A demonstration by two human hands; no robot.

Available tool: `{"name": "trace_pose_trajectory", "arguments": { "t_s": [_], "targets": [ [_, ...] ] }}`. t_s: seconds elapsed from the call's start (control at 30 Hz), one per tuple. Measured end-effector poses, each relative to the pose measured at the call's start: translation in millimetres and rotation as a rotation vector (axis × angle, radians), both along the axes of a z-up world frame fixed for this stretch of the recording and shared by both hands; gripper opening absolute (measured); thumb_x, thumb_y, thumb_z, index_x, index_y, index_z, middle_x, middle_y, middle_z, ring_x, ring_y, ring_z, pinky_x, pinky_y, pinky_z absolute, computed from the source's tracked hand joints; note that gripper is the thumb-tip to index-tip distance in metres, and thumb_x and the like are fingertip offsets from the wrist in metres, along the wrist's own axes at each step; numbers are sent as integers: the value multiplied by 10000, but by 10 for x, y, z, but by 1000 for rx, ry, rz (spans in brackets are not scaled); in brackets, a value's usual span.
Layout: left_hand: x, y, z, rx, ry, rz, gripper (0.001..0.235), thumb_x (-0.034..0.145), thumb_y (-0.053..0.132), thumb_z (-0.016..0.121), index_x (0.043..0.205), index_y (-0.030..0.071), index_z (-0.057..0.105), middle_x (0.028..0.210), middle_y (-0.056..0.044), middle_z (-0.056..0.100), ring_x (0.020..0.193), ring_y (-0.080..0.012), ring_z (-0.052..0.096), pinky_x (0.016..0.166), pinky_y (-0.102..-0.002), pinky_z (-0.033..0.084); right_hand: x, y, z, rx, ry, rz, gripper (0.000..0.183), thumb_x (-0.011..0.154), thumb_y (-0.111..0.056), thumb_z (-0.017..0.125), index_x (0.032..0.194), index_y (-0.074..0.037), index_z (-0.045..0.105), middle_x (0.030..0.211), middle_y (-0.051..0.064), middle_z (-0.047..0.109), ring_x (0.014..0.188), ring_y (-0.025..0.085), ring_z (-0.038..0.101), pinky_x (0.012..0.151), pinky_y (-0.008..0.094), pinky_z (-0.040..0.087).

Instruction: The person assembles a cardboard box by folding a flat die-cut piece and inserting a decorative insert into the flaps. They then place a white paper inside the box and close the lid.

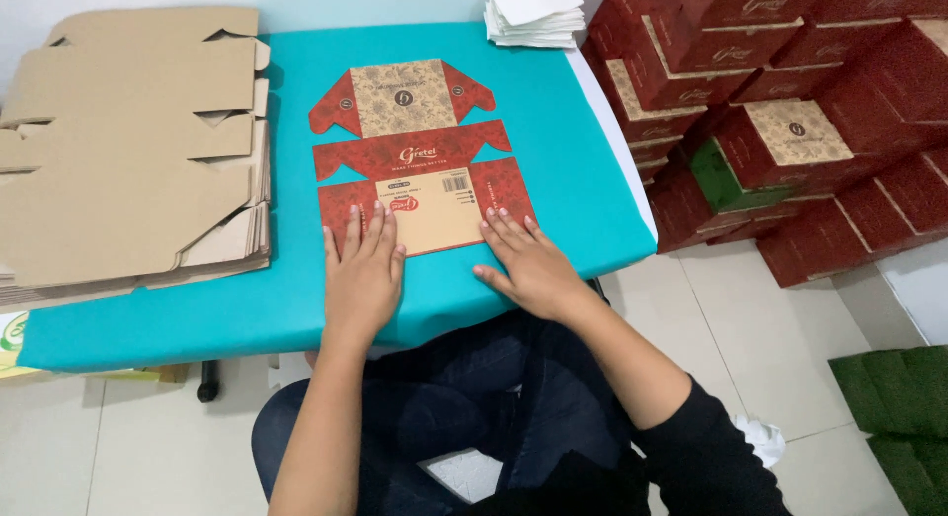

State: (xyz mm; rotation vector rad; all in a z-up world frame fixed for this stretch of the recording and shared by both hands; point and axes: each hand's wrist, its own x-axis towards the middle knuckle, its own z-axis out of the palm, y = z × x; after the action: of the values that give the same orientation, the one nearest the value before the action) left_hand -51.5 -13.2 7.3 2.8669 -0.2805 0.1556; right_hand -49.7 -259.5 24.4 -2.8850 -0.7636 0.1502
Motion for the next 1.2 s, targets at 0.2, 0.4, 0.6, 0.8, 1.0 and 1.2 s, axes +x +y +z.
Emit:
{"name": "trace_pose_trajectory", "arguments": {
  "t_s": [0.2,0.4,0.6,0.8,1.0,1.2],
  "targets": [
    [6,28,0,-112,-26,-17,583,985,420,357,1471,100,311,1558,-62,251,1450,-251,160,1172,-494,33,1657,-490,-443,754,-90,-451,413,905,-268,658,1266,-87,575,1122,128,660,960,266,673,797,357,551],
    [-28,30,120,-235,-12,4,691,935,398,492,1491,74,239,1555,-103,239,1448,-264,154,1175,-457,75,1842,-149,-63,1050,387,-604,497,758,-404,758,1104,-62,661,879,74,711,678,160,695,561,270,581],
    [-94,49,230,-347,-62,-19,702,925,306,538,1495,53,216,1544,-137,250,1444,-305,144,1170,-461,76,1548,102,334,1304,713,-578,338,770,-306,784,999,-99,647,900,84,704,770,226,715,622,415,604],
    [-111,88,219,-418,-128,-58,722,926,303,554,1500,49,197,1550,-161,220,1446,-337,104,1170,-480,61,1355,206,447,1252,764,-363,522,742,-128,793,1213,-49,580,966,94,702,848,218,708,684,387,607],
    [-172,136,262,-614,-222,-47,728,935,341,559,1514,111,183,1584,-124,102,1449,-360,1,1156,-543,-9,1248,-231,985,1074,59,-206,439,835,3,645,1240,-165,623,1173,84,636,1101,143,563,999,359,433],
    [-144,146,135,-572,-305,-90,685,981,412,446,1513,109,138,1587,-127,79,1465,-379,-20,1165,-581,-1,667,-458,1772,545,-546,-122,189,951,89,556,1031,1,704,805,96,622,684,195,523,595,308,424]
  ]
}}
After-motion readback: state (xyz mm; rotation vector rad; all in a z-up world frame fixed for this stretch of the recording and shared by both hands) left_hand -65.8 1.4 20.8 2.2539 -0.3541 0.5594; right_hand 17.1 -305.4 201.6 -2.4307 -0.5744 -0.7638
